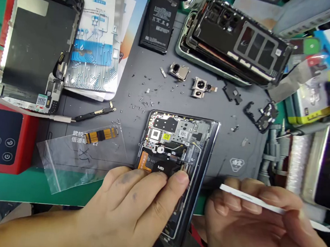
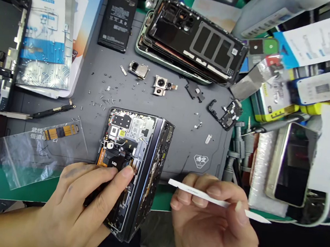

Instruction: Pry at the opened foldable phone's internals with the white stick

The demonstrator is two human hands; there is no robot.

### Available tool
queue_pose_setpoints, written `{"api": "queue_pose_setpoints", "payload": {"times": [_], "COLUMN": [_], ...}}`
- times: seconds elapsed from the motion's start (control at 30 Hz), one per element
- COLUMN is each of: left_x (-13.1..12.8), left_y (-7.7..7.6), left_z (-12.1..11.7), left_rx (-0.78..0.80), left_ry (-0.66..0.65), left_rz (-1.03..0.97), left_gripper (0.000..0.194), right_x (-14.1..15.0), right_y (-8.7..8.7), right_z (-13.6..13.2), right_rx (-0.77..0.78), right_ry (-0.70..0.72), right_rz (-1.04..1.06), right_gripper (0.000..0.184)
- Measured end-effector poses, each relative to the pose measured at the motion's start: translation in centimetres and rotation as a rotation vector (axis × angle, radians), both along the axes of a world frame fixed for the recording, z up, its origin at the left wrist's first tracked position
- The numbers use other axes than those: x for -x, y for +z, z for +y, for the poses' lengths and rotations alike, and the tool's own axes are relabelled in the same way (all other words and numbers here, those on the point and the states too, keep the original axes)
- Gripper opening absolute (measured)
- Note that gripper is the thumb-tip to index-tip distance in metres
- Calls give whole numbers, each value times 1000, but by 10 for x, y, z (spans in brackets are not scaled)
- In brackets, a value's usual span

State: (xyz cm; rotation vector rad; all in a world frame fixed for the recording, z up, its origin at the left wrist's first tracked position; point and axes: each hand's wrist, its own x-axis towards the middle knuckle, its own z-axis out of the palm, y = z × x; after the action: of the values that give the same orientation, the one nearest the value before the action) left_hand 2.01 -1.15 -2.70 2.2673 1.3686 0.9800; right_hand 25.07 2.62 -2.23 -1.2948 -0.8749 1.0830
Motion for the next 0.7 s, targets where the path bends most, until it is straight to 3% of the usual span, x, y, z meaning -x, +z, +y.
{"api": "queue_pose_setpoints", "payload": {"times": [0.23, 0.53, 0.7], "left_x": [1, 5, 5], "left_y": [-1, -2, 1], "left_z": [3, 1, 1], "left_rx": [1, -31, -55], "left_ry": [-1, 9, 22], "left_rz": [-12, 59, 100], "left_gripper": [47, 53, 70], "right_x": [-2, 8, 10], "right_y": [-2, -4, 1], "right_z": [-4, -2, -2], "right_rx": [-14, -11, 30], "right_ry": [56, -12, 40], "right_rz": [15, 46, 57], "right_gripper": [19, 20, 19]}}
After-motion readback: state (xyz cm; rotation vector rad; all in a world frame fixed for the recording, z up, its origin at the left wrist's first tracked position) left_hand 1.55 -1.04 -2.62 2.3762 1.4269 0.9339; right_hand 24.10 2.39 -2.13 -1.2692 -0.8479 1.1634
